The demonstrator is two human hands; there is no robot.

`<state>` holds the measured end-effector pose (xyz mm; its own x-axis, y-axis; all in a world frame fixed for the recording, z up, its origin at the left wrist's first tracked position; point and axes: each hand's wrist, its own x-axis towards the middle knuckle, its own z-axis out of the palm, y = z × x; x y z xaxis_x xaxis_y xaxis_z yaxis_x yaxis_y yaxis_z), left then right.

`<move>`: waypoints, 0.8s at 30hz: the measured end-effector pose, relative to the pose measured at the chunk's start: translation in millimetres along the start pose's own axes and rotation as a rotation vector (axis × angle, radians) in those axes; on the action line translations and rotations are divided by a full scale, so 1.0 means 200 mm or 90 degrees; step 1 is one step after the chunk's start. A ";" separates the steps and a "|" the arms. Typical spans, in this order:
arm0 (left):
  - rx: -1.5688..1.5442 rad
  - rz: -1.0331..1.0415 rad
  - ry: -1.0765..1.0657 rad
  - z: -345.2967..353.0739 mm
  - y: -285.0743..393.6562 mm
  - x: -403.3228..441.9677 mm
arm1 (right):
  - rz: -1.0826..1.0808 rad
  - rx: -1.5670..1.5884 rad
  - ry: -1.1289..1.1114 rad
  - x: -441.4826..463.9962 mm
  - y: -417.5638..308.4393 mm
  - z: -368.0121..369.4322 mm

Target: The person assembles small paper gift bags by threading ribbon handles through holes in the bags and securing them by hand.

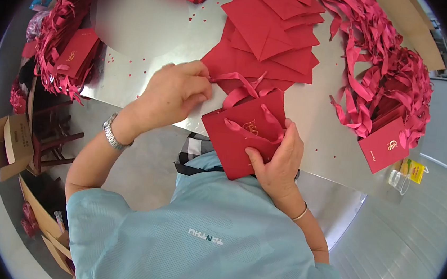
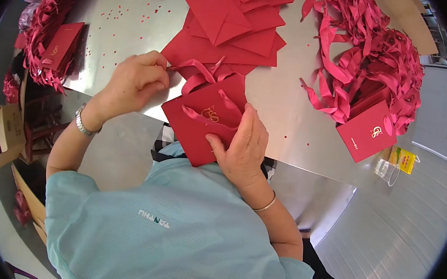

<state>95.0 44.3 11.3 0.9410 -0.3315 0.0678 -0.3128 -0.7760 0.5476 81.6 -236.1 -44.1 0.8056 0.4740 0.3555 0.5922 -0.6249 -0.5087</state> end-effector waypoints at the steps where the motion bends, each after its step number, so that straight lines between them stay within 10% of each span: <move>1: -0.084 -0.019 0.042 -0.01 0.00 -0.02 | -0.007 -0.007 -0.002 0.01 0.00 0.00; 19: -0.458 -0.229 -0.265 0.03 -0.03 0.10 | -0.028 -0.002 0.010 -0.01 0.02 0.01; 24: -0.375 -0.061 -0.316 0.01 0.00 0.11 | -0.028 0.016 -0.003 -0.01 0.02 0.00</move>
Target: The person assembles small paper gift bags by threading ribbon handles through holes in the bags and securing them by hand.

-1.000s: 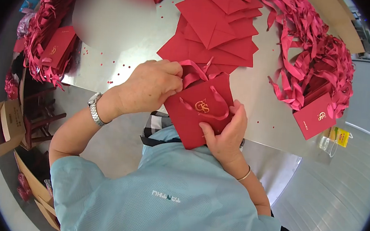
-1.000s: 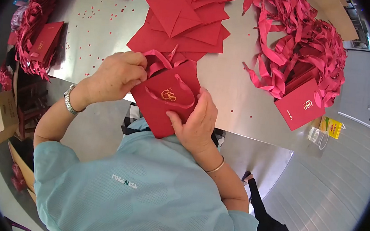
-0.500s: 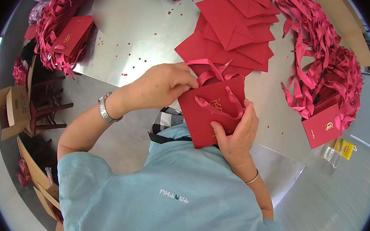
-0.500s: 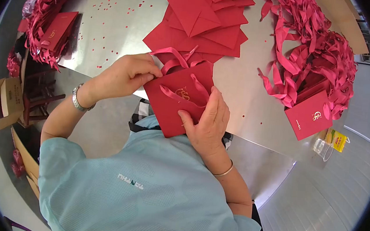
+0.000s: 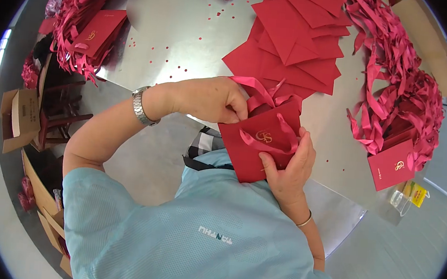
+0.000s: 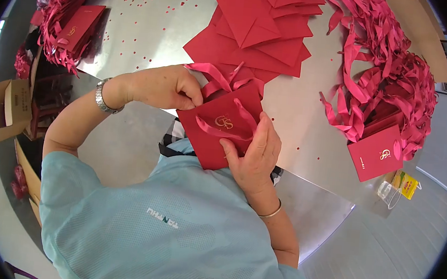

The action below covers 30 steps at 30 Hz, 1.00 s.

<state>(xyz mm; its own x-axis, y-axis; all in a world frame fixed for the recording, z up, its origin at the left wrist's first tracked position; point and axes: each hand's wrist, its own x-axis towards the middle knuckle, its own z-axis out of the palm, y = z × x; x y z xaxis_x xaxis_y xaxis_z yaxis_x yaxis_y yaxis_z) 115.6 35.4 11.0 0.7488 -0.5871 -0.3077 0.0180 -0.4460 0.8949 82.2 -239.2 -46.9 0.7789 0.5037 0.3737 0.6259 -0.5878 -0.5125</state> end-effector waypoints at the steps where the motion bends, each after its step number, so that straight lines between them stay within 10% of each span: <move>1: -0.001 -0.003 0.002 0.01 0.01 0.00 | -0.005 -0.004 -0.002 0.00 0.00 0.00; 7: 0.141 0.057 -0.002 0.05 0.04 -0.01 | -0.008 -0.006 -0.006 0.00 0.01 0.00; 14: 0.758 -0.030 0.255 0.11 -0.02 -0.08 | 0.005 0.016 -0.004 -0.01 0.01 0.01; 23: 0.649 -0.162 0.484 -0.04 -0.17 -0.11 | -0.003 0.019 -0.008 0.00 0.01 0.00; 30: 0.134 -0.115 0.769 0.04 -0.19 -0.17 | -0.029 -0.011 0.000 0.00 0.01 -0.01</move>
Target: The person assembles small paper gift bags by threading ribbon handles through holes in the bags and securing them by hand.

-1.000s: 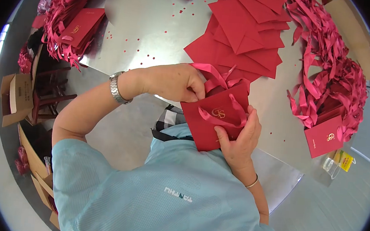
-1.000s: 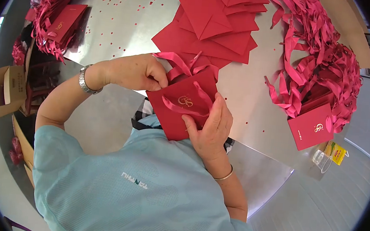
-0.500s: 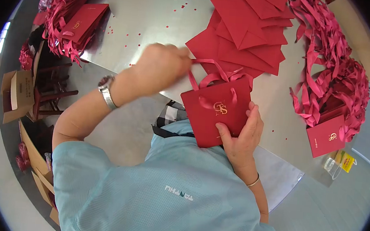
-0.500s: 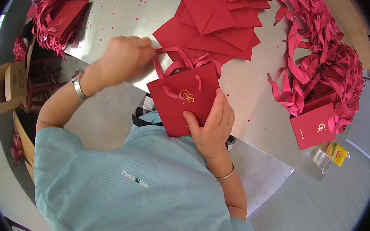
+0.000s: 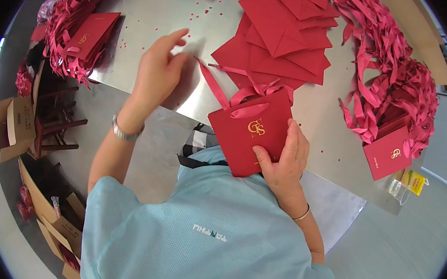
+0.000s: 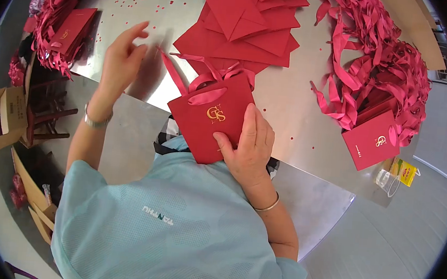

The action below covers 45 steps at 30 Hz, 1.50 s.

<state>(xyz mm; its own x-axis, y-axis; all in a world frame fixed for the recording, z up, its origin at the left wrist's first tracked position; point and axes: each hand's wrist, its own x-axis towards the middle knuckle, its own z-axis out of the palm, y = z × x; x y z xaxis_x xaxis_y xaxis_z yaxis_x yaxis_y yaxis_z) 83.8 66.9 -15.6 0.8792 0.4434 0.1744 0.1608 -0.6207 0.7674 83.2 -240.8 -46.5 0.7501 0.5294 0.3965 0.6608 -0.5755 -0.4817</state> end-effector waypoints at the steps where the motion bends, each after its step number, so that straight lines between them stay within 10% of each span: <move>1: 0.022 0.002 0.038 -0.01 0.01 -0.06 | -0.003 -0.003 0.004 0.00 0.00 0.00; 6: -0.055 -0.094 -0.168 0.05 0.19 -0.50 | 0.007 0.001 0.005 -0.01 0.00 0.01; 11: -0.283 -0.222 -0.043 0.21 0.21 -0.60 | 0.015 0.052 0.024 -0.03 0.01 -0.01; 16: -0.572 -0.052 -0.106 0.19 0.34 -0.55 | 0.149 0.102 0.239 0.01 0.03 -0.18; 21: -0.553 0.033 -0.275 0.27 0.49 -0.42 | 0.398 0.609 0.249 -0.05 0.13 -0.43; 27: -0.495 -0.027 -0.377 0.39 0.61 -0.44 | 0.288 0.434 0.777 -0.19 0.68 -0.88; 32: -0.480 -0.092 -0.372 0.44 0.54 -0.47 | 0.455 -0.132 0.549 -0.34 1.12 -0.77; 39: -0.447 -0.109 -0.313 0.42 0.47 -0.48 | 0.499 0.094 0.644 -0.32 1.02 -0.77; 45: -0.428 -0.090 -0.264 0.38 0.40 -0.50 | 0.227 -0.349 0.616 -0.18 0.73 -0.78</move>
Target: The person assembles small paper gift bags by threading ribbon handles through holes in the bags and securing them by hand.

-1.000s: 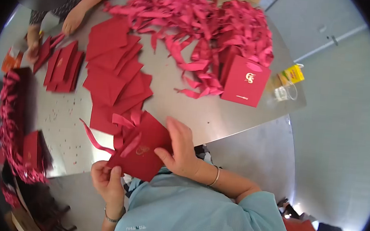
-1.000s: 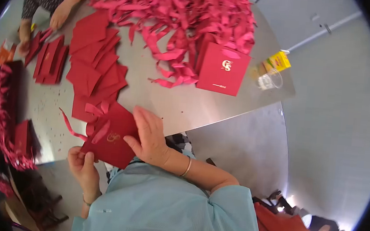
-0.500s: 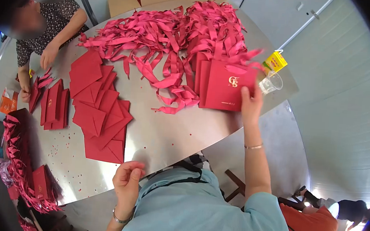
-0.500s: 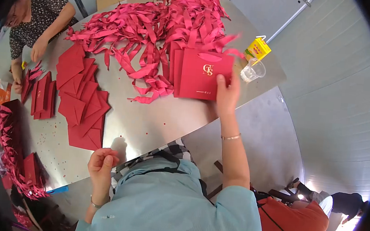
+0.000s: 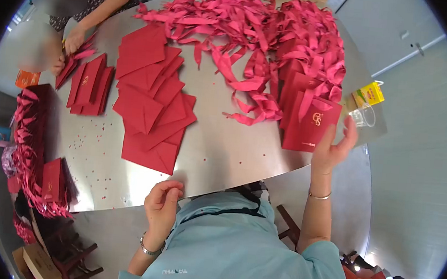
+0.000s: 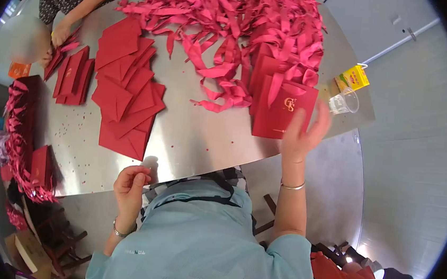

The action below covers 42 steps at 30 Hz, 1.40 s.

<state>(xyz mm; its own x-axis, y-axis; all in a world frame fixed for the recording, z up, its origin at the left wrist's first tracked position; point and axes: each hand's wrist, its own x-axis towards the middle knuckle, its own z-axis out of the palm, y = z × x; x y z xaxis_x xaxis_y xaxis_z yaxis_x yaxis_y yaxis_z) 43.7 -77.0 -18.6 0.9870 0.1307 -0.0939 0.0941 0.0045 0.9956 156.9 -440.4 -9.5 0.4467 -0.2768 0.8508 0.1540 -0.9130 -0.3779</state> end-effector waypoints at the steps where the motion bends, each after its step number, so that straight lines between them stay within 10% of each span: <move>1: 0.004 -0.005 0.006 -0.01 0.00 0.00 | -0.098 0.037 -0.060 -0.03 -0.07 0.02; 8: 0.028 0.025 0.017 -0.05 -0.01 -0.02 | -0.221 0.067 -0.517 -0.18 -0.44 0.36; 17: 0.082 0.032 0.006 0.01 -0.03 -0.03 | -0.126 0.032 -0.166 -0.08 -0.30 -0.03; 21: 0.112 0.050 -0.065 0.11 0.01 0.02 | 0.040 -0.171 -0.406 -0.15 -0.07 -0.13; 42: 0.108 0.063 -0.073 0.16 -0.10 -0.04 | 0.022 -0.310 -0.452 0.14 0.15 0.34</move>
<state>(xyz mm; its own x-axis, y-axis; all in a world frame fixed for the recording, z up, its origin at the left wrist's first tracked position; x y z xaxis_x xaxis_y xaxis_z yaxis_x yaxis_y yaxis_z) 38.3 -108.9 -38.8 0.9999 0.0093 -0.0058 0.0073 -0.1704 0.9853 233.2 -455.8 -22.5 0.9146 -0.2021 0.3503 -0.1923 -0.9793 -0.0631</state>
